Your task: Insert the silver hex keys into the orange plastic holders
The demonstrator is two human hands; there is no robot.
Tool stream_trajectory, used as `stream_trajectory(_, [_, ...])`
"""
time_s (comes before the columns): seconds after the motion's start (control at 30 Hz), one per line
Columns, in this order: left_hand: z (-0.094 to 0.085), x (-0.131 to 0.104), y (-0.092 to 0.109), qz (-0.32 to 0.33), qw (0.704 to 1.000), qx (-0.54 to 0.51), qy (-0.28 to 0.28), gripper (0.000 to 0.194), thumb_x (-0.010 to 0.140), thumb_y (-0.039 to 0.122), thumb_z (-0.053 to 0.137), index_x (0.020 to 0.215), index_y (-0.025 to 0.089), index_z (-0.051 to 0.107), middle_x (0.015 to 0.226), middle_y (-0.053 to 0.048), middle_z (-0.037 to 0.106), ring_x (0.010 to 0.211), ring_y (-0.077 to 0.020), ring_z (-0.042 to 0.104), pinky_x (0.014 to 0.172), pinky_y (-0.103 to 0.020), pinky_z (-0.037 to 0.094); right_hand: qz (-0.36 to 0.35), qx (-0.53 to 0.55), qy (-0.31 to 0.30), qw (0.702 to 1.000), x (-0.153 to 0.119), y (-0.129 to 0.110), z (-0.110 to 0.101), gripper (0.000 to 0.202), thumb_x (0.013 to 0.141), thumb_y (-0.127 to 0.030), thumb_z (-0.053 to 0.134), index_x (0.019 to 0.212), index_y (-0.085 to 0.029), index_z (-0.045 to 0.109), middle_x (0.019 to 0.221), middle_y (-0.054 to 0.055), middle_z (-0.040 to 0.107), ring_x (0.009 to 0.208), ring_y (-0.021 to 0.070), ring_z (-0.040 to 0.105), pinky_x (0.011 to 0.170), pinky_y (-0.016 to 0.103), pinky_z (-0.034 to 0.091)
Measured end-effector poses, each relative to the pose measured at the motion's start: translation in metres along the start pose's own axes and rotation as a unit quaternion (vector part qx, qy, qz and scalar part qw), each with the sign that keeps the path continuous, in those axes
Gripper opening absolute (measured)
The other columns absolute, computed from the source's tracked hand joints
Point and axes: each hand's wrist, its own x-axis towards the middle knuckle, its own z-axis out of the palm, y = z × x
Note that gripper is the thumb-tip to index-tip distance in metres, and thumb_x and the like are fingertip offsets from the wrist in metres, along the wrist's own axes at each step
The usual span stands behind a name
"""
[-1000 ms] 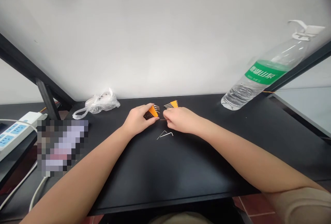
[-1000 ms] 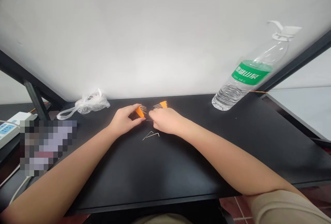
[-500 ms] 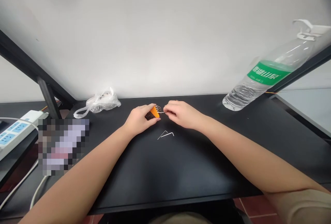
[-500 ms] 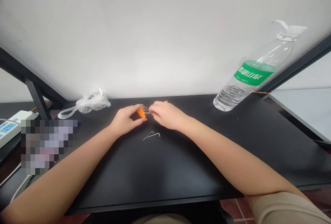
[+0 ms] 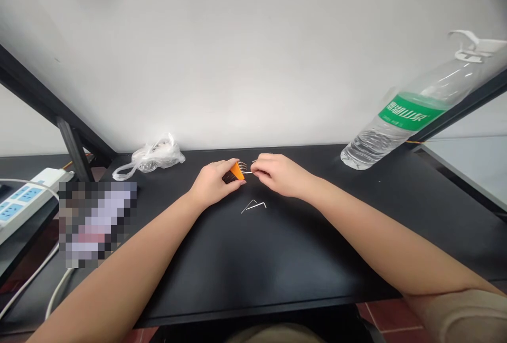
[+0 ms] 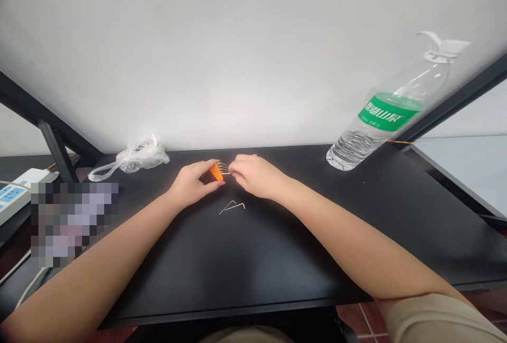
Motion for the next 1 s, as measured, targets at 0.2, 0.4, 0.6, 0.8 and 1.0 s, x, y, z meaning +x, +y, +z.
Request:
stream_trajectory(0.2, [0.001,0.001,-0.001,0.039,0.998,0.037,-0.015,0.054,0.092,0.049,0.071,0.138,0.024,0.060,0.106,-0.007,0.076,0.091,-0.0236,0.071,0.089,-0.040,0.055,0.007,-0.013,0.012,1.000,0.000,-0.003,0.001,0.026,0.101,-0.016,0.048,0.101,-0.019,0.073,0.092,0.007,0.059,0.079,0.0186,0.052,0.073,0.031,0.038])
stream_trajectory(0.4, [0.002,0.001,0.005,0.059,0.996,0.048,-0.042,0.053,0.092,0.048,0.070,0.138,0.023,0.059,0.103,-0.007,0.075,0.094,-0.0249,0.070,0.090,-0.041,0.053,-0.015,0.043,0.011,0.999,0.003,-0.009,0.010,0.027,0.101,-0.016,0.047,0.094,-0.019,0.073,0.094,0.006,0.064,0.084,0.0178,0.057,0.076,0.031,0.041])
stream_trajectory(0.6, [-0.001,0.001,0.003,0.003,1.000,0.006,-0.006,0.051,0.091,0.051,0.070,0.135,0.025,0.062,0.102,-0.005,0.075,0.086,-0.0209,0.070,0.081,-0.034,0.055,0.096,0.165,0.085,0.978,0.004,-0.009,0.014,0.013,0.097,-0.031,0.059,0.102,-0.021,0.066,0.090,0.002,0.071,0.076,0.0160,0.062,0.072,0.030,0.045])
stream_trajectory(0.8, [0.001,0.000,0.001,0.000,1.000,-0.007,0.003,0.049,0.090,0.049,0.071,0.133,0.027,0.063,0.103,-0.004,0.075,0.089,-0.0211,0.071,0.083,-0.034,0.056,0.069,0.148,0.081,0.983,0.002,-0.012,0.025,0.014,0.097,-0.025,0.053,0.090,-0.021,0.064,0.081,0.000,0.068,0.072,0.0151,0.059,0.071,0.029,0.041])
stream_trajectory(1.0, [0.000,0.001,0.004,0.007,1.000,0.001,-0.004,0.048,0.091,0.049,0.070,0.133,0.027,0.063,0.103,-0.004,0.075,0.090,-0.0217,0.071,0.084,-0.034,0.055,0.046,0.097,0.077,0.991,0.004,-0.006,0.032,0.013,0.098,-0.022,0.053,0.087,-0.020,0.061,0.082,0.000,0.066,0.073,0.0151,0.055,0.070,0.027,0.037])
